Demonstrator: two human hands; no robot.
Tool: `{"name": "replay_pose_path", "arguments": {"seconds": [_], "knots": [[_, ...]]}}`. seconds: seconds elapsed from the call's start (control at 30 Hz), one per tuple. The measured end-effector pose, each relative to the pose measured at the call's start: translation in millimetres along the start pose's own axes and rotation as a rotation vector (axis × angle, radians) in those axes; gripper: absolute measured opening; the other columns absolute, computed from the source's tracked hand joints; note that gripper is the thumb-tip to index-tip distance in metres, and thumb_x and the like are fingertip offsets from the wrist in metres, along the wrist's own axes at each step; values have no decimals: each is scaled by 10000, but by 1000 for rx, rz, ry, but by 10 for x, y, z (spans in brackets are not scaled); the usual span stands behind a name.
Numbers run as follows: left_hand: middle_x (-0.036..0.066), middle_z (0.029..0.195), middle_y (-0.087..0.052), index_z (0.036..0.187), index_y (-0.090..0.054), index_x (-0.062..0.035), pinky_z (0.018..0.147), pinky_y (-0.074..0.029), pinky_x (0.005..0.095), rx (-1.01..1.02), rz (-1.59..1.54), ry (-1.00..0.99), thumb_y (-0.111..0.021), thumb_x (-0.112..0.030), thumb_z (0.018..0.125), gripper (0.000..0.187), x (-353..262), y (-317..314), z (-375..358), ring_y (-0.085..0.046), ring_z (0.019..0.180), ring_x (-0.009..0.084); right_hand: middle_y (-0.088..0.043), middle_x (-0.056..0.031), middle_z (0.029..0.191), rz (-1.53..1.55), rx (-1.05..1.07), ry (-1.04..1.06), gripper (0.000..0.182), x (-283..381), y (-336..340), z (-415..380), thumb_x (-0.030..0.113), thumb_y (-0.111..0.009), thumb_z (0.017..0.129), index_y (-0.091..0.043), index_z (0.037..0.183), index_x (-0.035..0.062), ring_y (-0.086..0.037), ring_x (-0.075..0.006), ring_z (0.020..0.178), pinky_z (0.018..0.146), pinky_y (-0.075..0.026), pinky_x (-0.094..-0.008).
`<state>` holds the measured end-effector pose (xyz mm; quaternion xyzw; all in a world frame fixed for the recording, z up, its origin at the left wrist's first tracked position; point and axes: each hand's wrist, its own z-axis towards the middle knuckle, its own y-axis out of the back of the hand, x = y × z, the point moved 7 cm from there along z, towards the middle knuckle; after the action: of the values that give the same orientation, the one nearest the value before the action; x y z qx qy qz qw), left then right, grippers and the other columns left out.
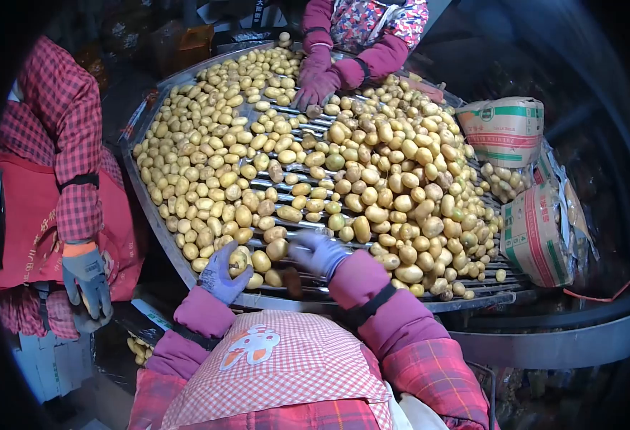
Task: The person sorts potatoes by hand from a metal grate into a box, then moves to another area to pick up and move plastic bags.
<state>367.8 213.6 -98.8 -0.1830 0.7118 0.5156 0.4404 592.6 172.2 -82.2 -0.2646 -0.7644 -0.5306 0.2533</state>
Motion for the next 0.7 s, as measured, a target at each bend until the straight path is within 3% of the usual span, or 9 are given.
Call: {"name": "replay_pose_path", "arguments": {"seconds": [0.07,0.1,0.13,0.27,0.33,0.4,0.63,0.7], "knots": [[222,1197,-545,1299,-466,8,965,-446,394,17,19,-27,-743,-263,763,661,-4,-19,-19,-535,1131,329,-566,-158,1179,3,-232,-204,366,-387,465,170,350,-545,894,-551,1181,123,-592,-327,1032,877,-473,-420],[228,1201,-550,1332,-439,-52,931,-448,455,11,19,-50,-683,-363,791,670,16,-26,-25,-520,1133,382,-565,-162,1182,-197,-325,-262,355,-379,671,153,330,-558,887,-549,1179,128,-593,-334,1036,864,-482,-423],[228,1201,-550,1332,-439,-52,931,-448,455,7,20,-43,-683,-363,791,670,32,-38,-18,-520,1133,382,-563,-167,1185,-397,-417,-319,346,-339,842,125,309,-571,880,-546,1178,134,-593,-340,1039,851,-491,-426],[234,1185,-556,1320,-455,-41,926,-451,449,-18,49,-27,-688,-357,791,659,50,-50,-12,-525,1123,382,-559,-195,1179,-598,-172,-414,365,-461,691,353,305,-578,870,-531,1187,131,-590,-364,1046,840,-501,-439],[235,1174,-560,1315,-461,-38,920,-455,447,-40,67,-37,-692,-354,789,656,18,-38,-5,-531,1112,381,-553,-223,1173,-677,-131,-346,395,-583,607,524,321,-577,862,-521,1197,120,-592,-381,1037,834,-503,-458],[217,1184,-553,1291,-475,6,951,-454,400,-24,39,41,-748,-256,755,656,-44,-11,-11,-541,1120,334,-552,-232,1165,-653,-61,-357,406,-584,578,526,314,-569,865,-505,1206,105,-600,-383,1018,831,-497,-471],[202,1196,-551,1292,-473,20,965,-449,376,-65,8,100,-768,-235,747,670,20,-35,-17,-540,1127,299,-570,-198,1082,-470,-281,14,438,-420,622,268,319,-644,807,-528,1199,160,-597,-380,925,766,-488,-480],[203,1201,-552,1291,-475,21,963,-451,373,-78,17,102,-773,-235,741,676,5,-18,-28,-544,1127,292,-483,-206,1234,-573,-155,208,512,-239,361,108,313,-666,782,-502,1249,179,-574,-361,972,796,-494,-462]]}}
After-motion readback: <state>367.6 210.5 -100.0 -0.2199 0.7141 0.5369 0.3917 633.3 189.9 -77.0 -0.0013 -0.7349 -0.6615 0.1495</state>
